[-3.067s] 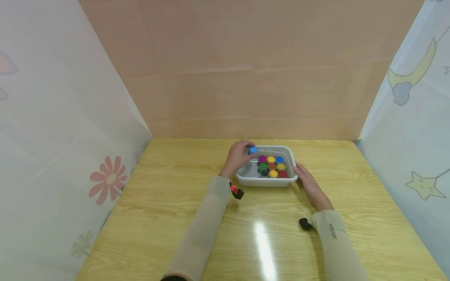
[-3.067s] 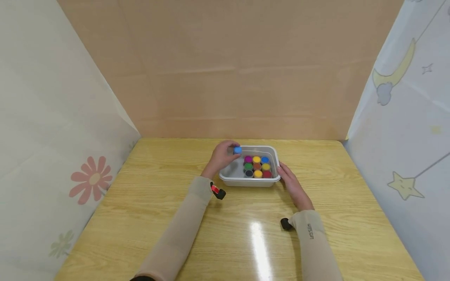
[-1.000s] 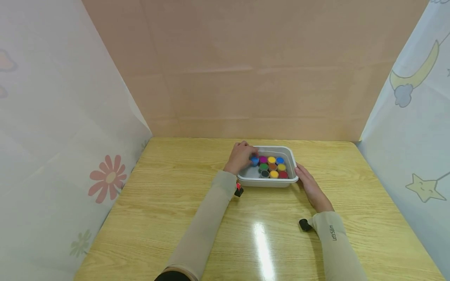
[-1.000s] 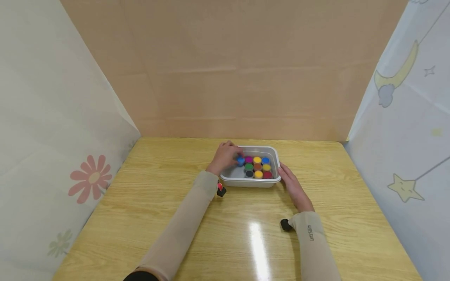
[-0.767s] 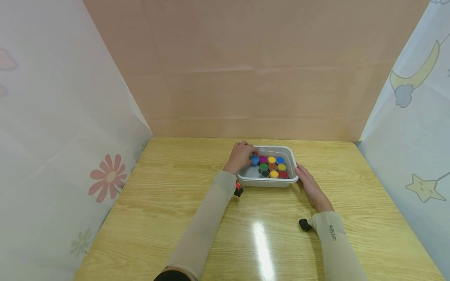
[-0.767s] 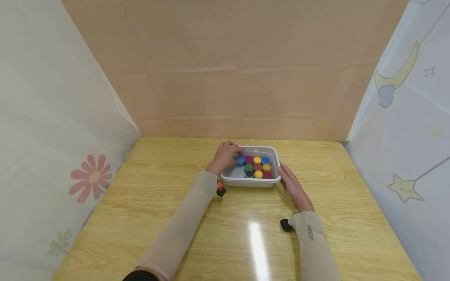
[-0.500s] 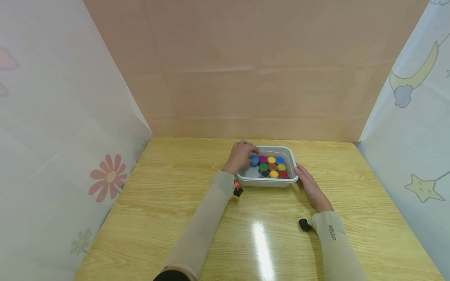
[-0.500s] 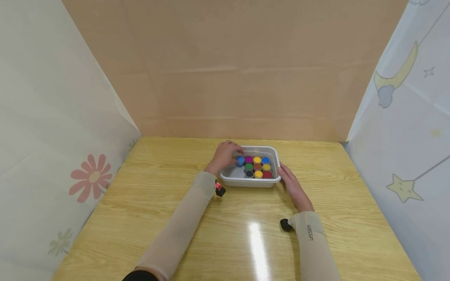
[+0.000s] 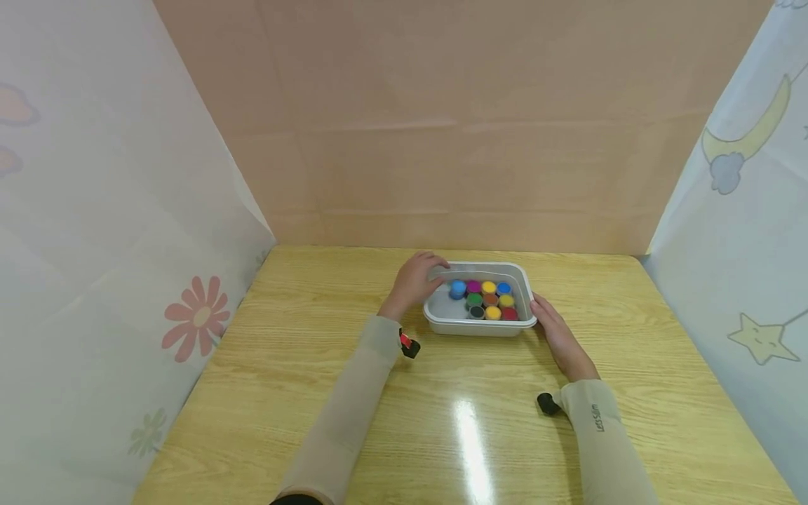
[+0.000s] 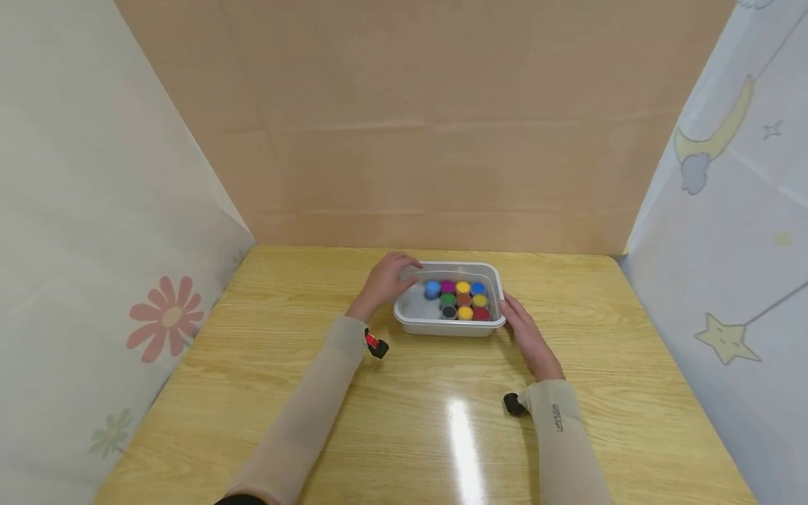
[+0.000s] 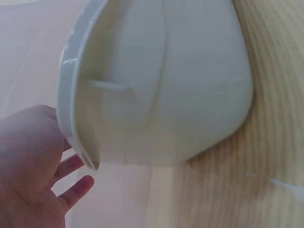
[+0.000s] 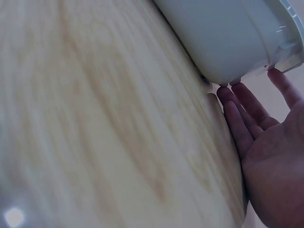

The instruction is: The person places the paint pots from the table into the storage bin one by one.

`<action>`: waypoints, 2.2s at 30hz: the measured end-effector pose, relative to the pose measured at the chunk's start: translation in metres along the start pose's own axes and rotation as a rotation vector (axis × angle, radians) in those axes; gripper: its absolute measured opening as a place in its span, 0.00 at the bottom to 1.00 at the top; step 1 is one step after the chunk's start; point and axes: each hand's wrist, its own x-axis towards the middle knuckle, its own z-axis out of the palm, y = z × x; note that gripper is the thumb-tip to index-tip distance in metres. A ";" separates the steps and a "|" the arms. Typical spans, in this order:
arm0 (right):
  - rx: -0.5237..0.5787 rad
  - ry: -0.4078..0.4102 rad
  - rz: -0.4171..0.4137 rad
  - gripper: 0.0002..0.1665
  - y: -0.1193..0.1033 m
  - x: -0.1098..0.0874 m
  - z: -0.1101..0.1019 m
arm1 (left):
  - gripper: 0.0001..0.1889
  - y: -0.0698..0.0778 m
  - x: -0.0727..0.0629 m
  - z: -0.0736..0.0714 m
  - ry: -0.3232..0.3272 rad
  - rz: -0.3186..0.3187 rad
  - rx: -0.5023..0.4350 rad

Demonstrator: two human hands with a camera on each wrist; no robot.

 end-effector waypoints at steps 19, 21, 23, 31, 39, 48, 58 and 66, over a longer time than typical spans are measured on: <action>0.013 -0.011 0.024 0.48 -0.003 -0.001 -0.003 | 0.19 -0.016 -0.044 -0.007 0.012 -0.058 -0.314; 0.014 -0.012 0.021 0.48 -0.003 0.000 -0.003 | 0.20 -0.017 -0.048 -0.008 0.010 -0.054 -0.345; 0.011 -0.014 0.020 0.48 -0.003 0.000 -0.002 | 0.21 -0.018 -0.051 -0.009 0.005 -0.058 -0.361; 0.001 -0.024 0.017 0.49 -0.005 0.000 -0.002 | 0.22 -0.020 -0.058 -0.009 0.003 -0.064 -0.366; -0.002 -0.040 0.008 0.48 -0.004 -0.002 -0.002 | 0.22 -0.019 -0.060 -0.007 -0.002 -0.064 -0.377; -0.092 -0.092 -0.040 0.45 -0.014 -0.008 -0.010 | 0.27 -0.029 -0.065 -0.027 -0.052 -0.063 -0.275; -0.531 0.051 -0.242 0.38 -0.065 -0.019 -0.051 | 0.34 -0.068 -0.075 -0.109 0.111 0.047 0.103; -0.993 0.335 -0.474 0.40 -0.099 -0.034 -0.080 | 0.40 -0.082 -0.092 -0.164 0.290 0.107 0.477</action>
